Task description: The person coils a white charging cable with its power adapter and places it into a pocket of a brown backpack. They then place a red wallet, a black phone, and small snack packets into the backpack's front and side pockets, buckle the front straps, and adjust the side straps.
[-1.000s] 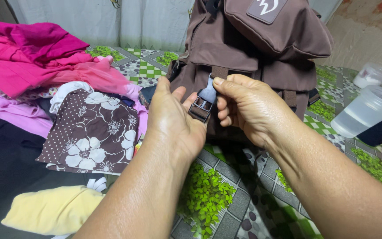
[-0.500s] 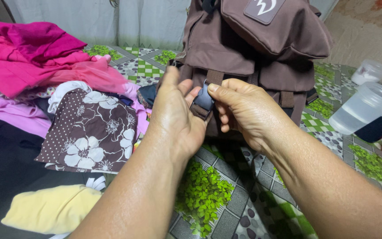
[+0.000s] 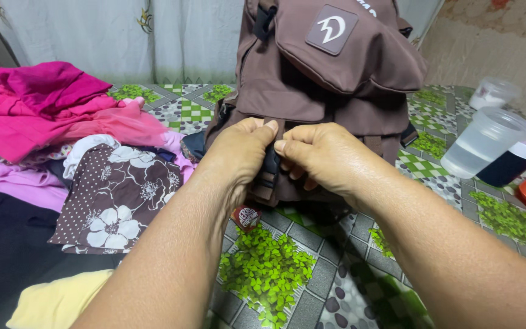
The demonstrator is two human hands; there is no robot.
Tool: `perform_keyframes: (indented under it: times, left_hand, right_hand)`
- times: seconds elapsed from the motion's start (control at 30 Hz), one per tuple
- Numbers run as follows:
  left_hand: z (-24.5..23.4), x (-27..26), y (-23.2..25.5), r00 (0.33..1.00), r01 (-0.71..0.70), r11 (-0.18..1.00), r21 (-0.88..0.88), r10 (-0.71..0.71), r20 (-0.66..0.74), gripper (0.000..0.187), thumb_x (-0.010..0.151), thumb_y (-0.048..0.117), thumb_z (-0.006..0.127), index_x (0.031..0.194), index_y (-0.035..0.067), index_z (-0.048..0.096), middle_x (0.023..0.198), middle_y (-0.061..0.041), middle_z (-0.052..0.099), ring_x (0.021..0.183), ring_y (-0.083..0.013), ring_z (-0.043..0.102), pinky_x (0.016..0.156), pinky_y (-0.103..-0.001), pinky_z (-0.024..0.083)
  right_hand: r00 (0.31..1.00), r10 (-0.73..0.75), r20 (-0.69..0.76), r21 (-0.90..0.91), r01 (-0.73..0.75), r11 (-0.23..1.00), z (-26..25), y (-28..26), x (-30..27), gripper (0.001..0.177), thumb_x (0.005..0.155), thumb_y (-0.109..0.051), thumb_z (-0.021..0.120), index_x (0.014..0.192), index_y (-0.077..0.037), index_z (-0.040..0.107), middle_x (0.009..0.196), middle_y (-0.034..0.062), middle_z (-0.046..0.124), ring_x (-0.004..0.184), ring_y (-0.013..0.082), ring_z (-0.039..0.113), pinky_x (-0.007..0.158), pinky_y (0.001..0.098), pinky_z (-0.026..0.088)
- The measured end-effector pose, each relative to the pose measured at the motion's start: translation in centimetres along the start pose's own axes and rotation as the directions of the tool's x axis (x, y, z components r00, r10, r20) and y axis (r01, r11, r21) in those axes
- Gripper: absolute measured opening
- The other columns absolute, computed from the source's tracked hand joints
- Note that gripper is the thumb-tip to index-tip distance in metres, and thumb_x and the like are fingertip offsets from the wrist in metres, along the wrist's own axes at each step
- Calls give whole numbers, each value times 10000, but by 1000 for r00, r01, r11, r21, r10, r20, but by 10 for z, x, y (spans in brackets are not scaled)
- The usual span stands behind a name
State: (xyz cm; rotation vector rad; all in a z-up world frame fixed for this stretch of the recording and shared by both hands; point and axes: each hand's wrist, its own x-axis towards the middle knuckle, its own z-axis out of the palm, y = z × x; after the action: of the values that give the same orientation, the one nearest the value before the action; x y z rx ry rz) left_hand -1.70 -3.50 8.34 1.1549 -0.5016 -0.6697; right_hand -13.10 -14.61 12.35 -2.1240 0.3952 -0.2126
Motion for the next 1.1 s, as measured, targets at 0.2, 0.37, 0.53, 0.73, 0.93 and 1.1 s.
perform_keyframes:
  times: [0.2, 0.37, 0.53, 0.73, 0.93, 1.1]
  left_hand:
    - [0, 2, -7, 999, 11, 1000, 8, -11, -44, 237, 995, 294, 574, 912, 84, 647, 698, 15, 605, 559, -105, 521, 514, -301, 471]
    - [0, 3, -14, 996, 8, 997, 83, -1, -85, 258, 1008, 299, 598, 885, 83, 669, 694, 14, 594, 568, -101, 484, 524, -295, 428]
    - [2, 2, -16, 993, -74, 989, 126, 85, -77, 243, 991, 277, 591, 864, 83, 665, 738, -6, 672, 641, -103, 570, 626, -283, 489]
    - [-4, -11, -12, 960, -122, 838, 532, 236, -151, 264, 965, 304, 630, 896, 59, 698, 787, -60, 720, 701, -169, 600, 701, -365, 506]
    - [-8, -13, -22, 739, -194, 313, 930, 670, -71, 233, 888, 332, 739, 903, 99, 752, 1119, -226, 659, 1036, -413, 580, 894, -483, 457]
    - [-13, -12, -29, 861, -227, 513, 828, 503, -76, 267, 920, 297, 679, 916, 29, 683, 1095, -192, 647, 1043, -403, 594, 918, -476, 461]
  right_hand:
    - [991, 30, -132, -31, -34, 999, -14, -6, -7, 241, 936, -311, 650, 981, -105, 765, 794, -11, 702, 701, 111, 629, 595, 307, 534]
    - [980, 4, -200, 11, -2, 1000, -22, -13, -10, 234, 933, -301, 642, 1036, -123, 753, 837, -12, 709, 704, 109, 633, 603, 302, 526]
    - [963, -35, -269, 61, 53, 997, -23, -12, -10, 234, 924, -274, 678, 1065, -100, 749, 881, -8, 693, 747, 93, 611, 639, 295, 513]
    - [899, -151, -411, -111, 115, 987, -27, -4, -9, 360, 881, -230, 709, 1212, -91, 695, 991, 15, 761, 841, 101, 647, 737, 276, 518]
    - [902, -176, -393, -139, 131, 982, -29, 9, -13, 341, 877, -226, 715, 1172, -54, 726, 1052, 37, 785, 960, 114, 689, 871, 283, 525]
    - [841, -135, -524, -138, 73, 988, -37, 23, -19, 329, 872, -220, 707, 1153, -50, 716, 1046, 89, 778, 974, 183, 714, 875, 332, 534]
